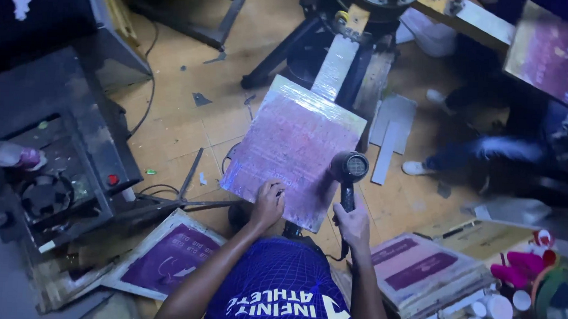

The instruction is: The person prepares a screen for printing by spraying liquid from a bottle onto the mesh, wipes a small tool, and uses a handheld dryer to dry a printed design on a flat surface while others work nearby.

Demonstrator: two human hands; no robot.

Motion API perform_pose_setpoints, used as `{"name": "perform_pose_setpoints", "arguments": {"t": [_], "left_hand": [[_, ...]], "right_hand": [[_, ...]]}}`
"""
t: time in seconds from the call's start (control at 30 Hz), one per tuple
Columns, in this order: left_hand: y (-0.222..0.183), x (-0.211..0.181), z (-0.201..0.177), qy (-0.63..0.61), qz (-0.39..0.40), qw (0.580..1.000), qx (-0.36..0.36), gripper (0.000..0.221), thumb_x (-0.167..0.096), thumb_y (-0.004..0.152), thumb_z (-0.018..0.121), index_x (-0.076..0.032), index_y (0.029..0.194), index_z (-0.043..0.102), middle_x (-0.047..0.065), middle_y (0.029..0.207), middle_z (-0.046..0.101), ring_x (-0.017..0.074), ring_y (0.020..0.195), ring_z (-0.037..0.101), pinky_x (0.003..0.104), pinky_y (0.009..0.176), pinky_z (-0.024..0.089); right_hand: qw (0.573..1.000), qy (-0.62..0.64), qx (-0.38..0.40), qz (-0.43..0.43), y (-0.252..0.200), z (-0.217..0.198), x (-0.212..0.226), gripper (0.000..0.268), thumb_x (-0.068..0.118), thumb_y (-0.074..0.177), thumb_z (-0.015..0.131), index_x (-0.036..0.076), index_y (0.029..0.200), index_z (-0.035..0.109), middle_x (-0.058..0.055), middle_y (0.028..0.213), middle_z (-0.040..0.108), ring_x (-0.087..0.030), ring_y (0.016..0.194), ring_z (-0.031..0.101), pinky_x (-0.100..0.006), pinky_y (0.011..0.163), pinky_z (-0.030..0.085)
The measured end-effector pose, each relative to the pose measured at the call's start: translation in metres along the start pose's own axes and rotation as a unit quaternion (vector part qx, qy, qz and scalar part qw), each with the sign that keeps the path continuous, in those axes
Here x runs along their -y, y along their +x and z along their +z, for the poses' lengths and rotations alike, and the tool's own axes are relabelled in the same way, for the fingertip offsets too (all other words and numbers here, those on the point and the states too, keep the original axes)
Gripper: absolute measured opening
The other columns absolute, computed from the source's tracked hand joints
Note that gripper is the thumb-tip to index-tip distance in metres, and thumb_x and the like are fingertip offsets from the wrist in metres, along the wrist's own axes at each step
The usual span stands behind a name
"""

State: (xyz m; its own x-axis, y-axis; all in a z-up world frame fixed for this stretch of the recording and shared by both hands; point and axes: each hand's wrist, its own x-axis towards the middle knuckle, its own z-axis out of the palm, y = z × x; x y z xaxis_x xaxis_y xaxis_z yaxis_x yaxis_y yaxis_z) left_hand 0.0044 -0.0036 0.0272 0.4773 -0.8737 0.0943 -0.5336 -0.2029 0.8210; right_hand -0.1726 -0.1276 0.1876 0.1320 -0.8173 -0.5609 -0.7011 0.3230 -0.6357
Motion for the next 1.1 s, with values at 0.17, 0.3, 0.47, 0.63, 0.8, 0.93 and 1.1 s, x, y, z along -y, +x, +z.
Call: {"name": "perform_pose_setpoints", "arguments": {"t": [0.17,0.3,0.47,0.63,0.8,0.93,1.1], "left_hand": [[-0.009,0.004,-0.006,-0.007,-0.042,0.999,-0.011,0.015,-0.009,0.089,0.061,-0.007,0.103,0.066,0.015,0.117,0.060,0.0390,0.120,0.058,0.048,0.102,0.046],[-0.016,0.016,-0.004,-0.004,-0.056,0.998,-0.029,0.014,-0.010,0.090,0.061,-0.009,0.103,0.067,0.013,0.117,0.060,0.0376,0.121,0.058,0.047,0.103,0.046],[-0.024,0.024,-0.006,-0.018,-0.076,0.996,-0.036,0.013,-0.010,0.089,0.062,-0.009,0.101,0.067,0.015,0.117,0.060,0.0386,0.123,0.056,0.049,0.104,0.045],[-0.035,0.042,-0.001,0.008,-0.104,0.991,-0.085,0.012,-0.014,0.090,0.063,-0.013,0.102,0.067,0.010,0.118,0.061,0.0324,0.120,0.059,0.044,0.102,0.047],[-0.039,0.039,-0.016,-0.023,-0.126,0.986,-0.106,0.013,-0.012,0.090,0.063,-0.011,0.102,0.067,0.012,0.121,0.060,0.0359,0.121,0.058,0.046,0.102,0.047],[-0.042,0.029,-0.029,-0.040,-0.153,0.983,-0.097,0.012,-0.012,0.092,0.061,-0.011,0.102,0.067,0.012,0.118,0.060,0.0358,0.119,0.059,0.044,0.101,0.049],[-0.044,0.034,-0.031,-0.009,-0.184,0.980,-0.082,0.013,-0.018,0.092,0.063,-0.016,0.104,0.068,0.009,0.118,0.060,0.0314,0.119,0.059,0.041,0.099,0.049]], "right_hand": [[0.998,-0.010,0.002,-0.055,0.014,0.008,0.015,0.017,0.021,0.082,0.069,0.011,0.093,0.062,-0.010,0.055,0.066,-0.019,0.053,0.067,-0.029,0.052,0.049],[0.995,-0.008,0.032,-0.090,0.007,0.018,0.052,0.017,0.018,0.078,0.071,0.009,0.091,0.063,-0.011,0.054,0.065,-0.019,0.051,0.067,-0.031,0.053,0.050],[0.986,0.014,0.069,-0.153,0.051,0.048,0.049,0.022,0.020,0.081,0.070,0.010,0.097,0.060,-0.012,0.054,0.064,-0.020,0.048,0.066,-0.032,0.052,0.051],[0.980,0.007,0.098,-0.174,0.038,0.069,0.073,0.024,0.018,0.082,0.069,0.006,0.101,0.060,-0.014,0.056,0.064,-0.022,0.050,0.067,-0.032,0.052,0.052],[0.971,-0.073,0.150,-0.174,0.034,0.088,0.081,0.025,0.024,0.083,0.070,0.010,0.102,0.062,-0.012,0.057,0.067,-0.021,0.050,0.069,-0.033,0.054,0.052],[0.957,-0.072,0.207,-0.190,0.006,0.096,0.099,0.026,0.020,0.086,0.067,0.005,0.106,0.062,-0.013,0.059,0.066,-0.022,0.053,0.068,-0.033,0.055,0.052],[0.942,-0.052,0.267,-0.197,-0.012,0.107,0.100,0.023,0.016,0.087,0.066,0.002,0.104,0.061,-0.014,0.058,0.066,-0.023,0.052,0.067,-0.033,0.053,0.051]]}}
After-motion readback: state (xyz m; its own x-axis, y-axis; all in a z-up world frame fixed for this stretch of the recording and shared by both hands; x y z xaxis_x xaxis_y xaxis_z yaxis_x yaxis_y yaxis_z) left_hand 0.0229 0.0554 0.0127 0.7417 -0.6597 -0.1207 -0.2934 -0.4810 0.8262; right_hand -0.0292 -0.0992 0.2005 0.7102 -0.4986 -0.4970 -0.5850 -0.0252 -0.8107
